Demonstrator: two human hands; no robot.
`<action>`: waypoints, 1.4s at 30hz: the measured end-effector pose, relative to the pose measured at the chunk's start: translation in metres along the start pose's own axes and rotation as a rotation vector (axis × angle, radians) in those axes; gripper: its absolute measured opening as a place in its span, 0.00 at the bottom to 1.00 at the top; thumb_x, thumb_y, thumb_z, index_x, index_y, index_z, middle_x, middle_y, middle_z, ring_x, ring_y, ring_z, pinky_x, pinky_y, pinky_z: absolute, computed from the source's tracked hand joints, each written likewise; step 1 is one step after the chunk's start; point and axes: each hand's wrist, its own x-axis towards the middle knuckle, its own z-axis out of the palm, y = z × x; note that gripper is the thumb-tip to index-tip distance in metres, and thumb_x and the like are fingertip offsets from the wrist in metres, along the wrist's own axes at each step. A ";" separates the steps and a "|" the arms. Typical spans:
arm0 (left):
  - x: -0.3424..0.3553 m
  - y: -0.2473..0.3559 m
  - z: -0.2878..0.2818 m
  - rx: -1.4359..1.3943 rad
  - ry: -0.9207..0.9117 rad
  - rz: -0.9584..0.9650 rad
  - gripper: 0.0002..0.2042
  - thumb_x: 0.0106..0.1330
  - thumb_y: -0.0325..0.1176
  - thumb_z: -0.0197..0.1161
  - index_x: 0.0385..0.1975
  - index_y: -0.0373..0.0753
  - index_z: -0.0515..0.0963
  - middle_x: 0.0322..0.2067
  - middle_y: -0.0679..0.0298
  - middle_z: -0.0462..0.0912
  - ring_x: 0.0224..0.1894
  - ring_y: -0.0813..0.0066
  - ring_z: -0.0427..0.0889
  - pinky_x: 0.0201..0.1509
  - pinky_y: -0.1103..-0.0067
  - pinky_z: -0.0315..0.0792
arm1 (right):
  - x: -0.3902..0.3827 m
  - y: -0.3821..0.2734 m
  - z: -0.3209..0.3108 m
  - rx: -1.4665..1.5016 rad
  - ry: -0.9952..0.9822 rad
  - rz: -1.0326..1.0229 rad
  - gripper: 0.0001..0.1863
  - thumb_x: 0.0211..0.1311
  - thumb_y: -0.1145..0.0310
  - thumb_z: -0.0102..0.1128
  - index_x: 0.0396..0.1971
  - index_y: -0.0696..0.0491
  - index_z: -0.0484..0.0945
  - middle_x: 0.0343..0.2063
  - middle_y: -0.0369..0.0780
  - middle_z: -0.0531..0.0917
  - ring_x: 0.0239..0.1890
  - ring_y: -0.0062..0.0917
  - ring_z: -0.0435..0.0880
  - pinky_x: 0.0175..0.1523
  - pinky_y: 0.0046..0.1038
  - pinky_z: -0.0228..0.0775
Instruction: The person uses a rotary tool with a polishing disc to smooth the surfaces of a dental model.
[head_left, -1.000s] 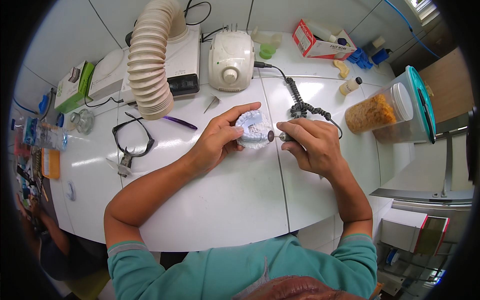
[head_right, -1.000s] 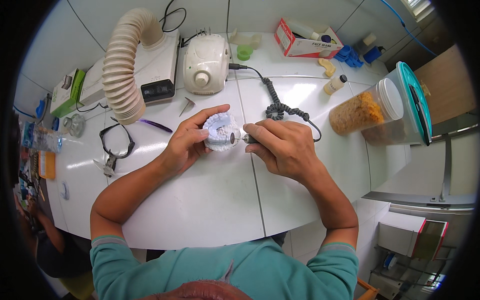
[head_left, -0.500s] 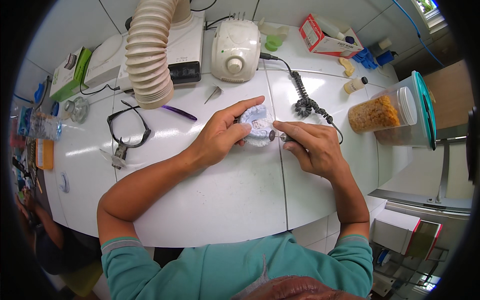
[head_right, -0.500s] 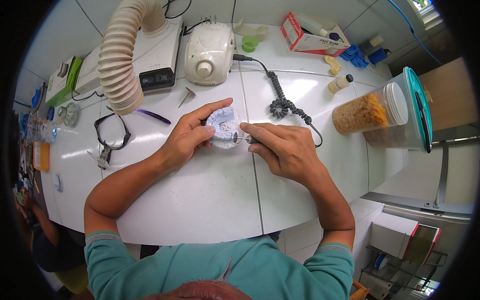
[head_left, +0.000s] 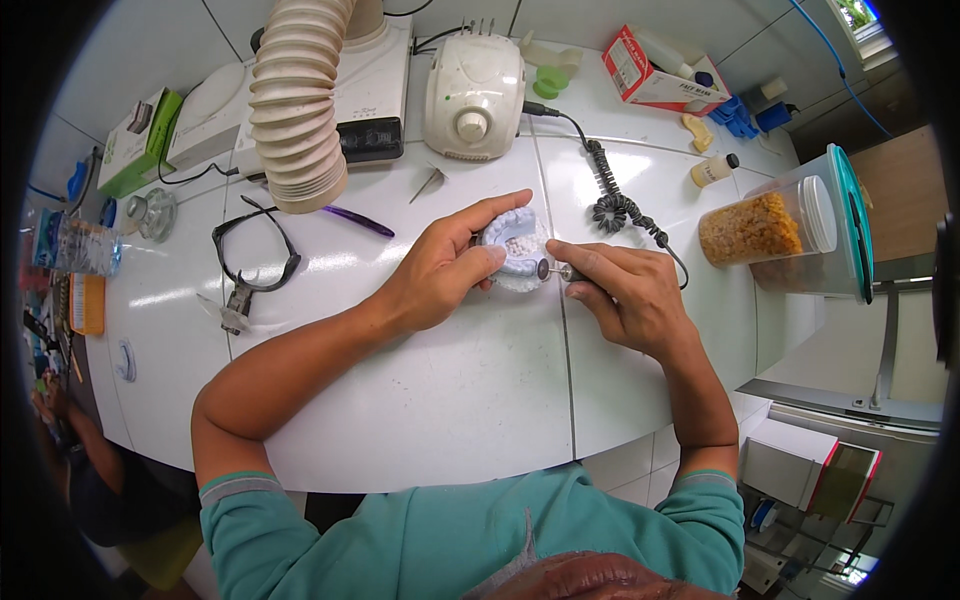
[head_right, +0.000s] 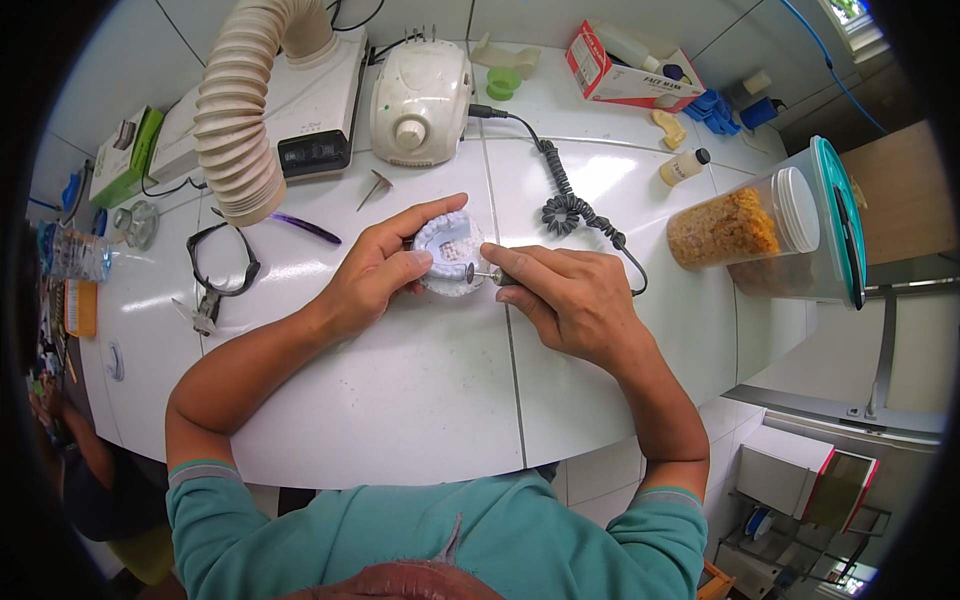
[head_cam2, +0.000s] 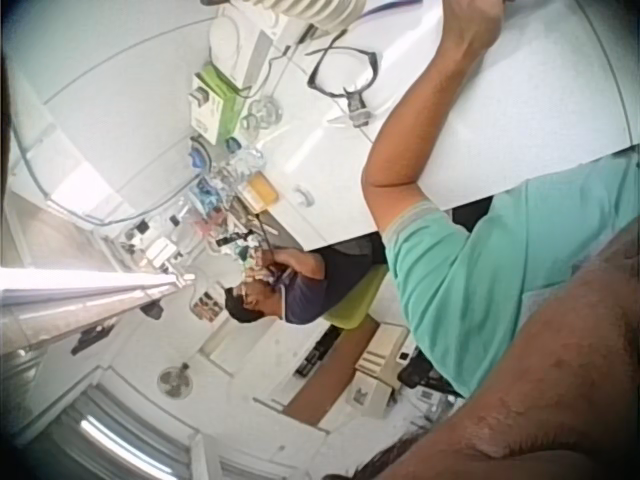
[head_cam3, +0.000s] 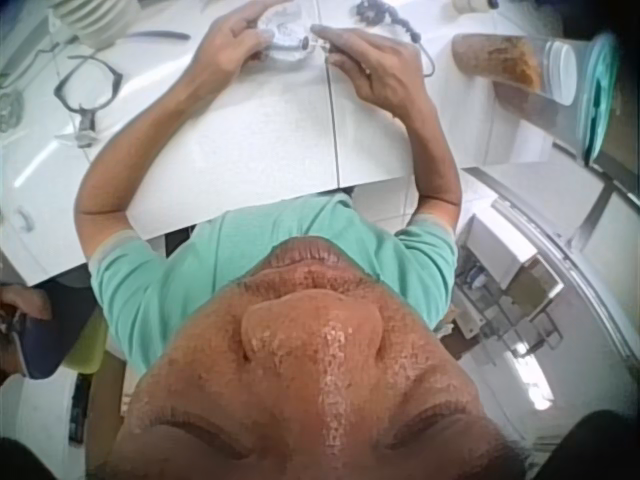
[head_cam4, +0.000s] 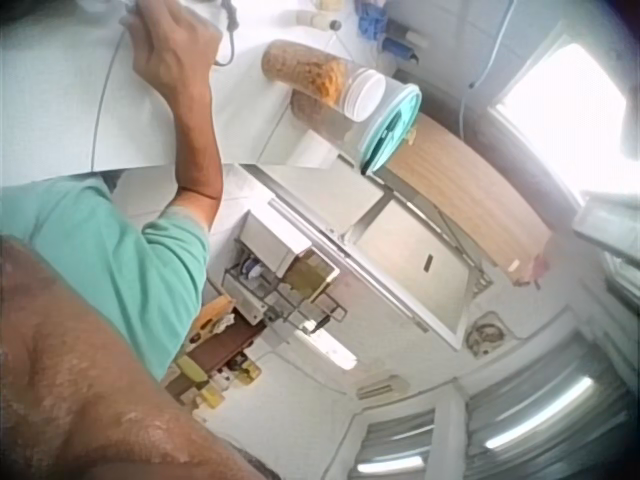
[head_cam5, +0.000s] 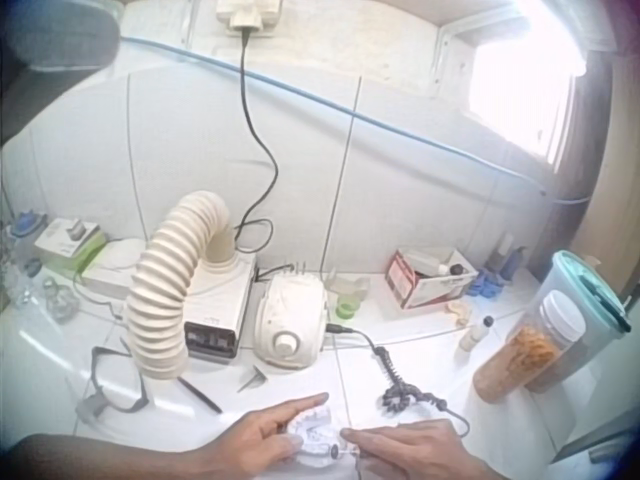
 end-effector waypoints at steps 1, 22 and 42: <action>0.000 0.000 0.000 -0.002 0.002 -0.002 0.38 0.74 0.37 0.56 0.87 0.39 0.66 0.67 0.59 0.84 0.48 0.83 0.78 0.53 0.81 0.78 | 0.000 0.000 0.000 0.000 -0.004 0.004 0.24 0.72 0.64 0.76 0.66 0.48 0.90 0.46 0.42 0.96 0.37 0.34 0.94 0.41 0.34 0.85; 0.001 -0.001 -0.001 0.002 -0.003 -0.012 0.39 0.73 0.37 0.57 0.87 0.38 0.66 0.69 0.58 0.83 0.49 0.83 0.80 0.53 0.81 0.79 | -0.001 -0.001 0.001 -0.023 -0.013 0.004 0.25 0.71 0.63 0.77 0.66 0.48 0.89 0.45 0.41 0.96 0.38 0.35 0.95 0.43 0.35 0.86; 0.001 0.001 -0.002 0.012 0.021 -0.013 0.38 0.74 0.36 0.57 0.87 0.38 0.65 0.69 0.58 0.83 0.50 0.83 0.80 0.53 0.80 0.79 | -0.002 0.011 0.004 0.005 0.085 -0.006 0.25 0.74 0.59 0.75 0.68 0.45 0.88 0.38 0.37 0.93 0.34 0.31 0.93 0.38 0.33 0.84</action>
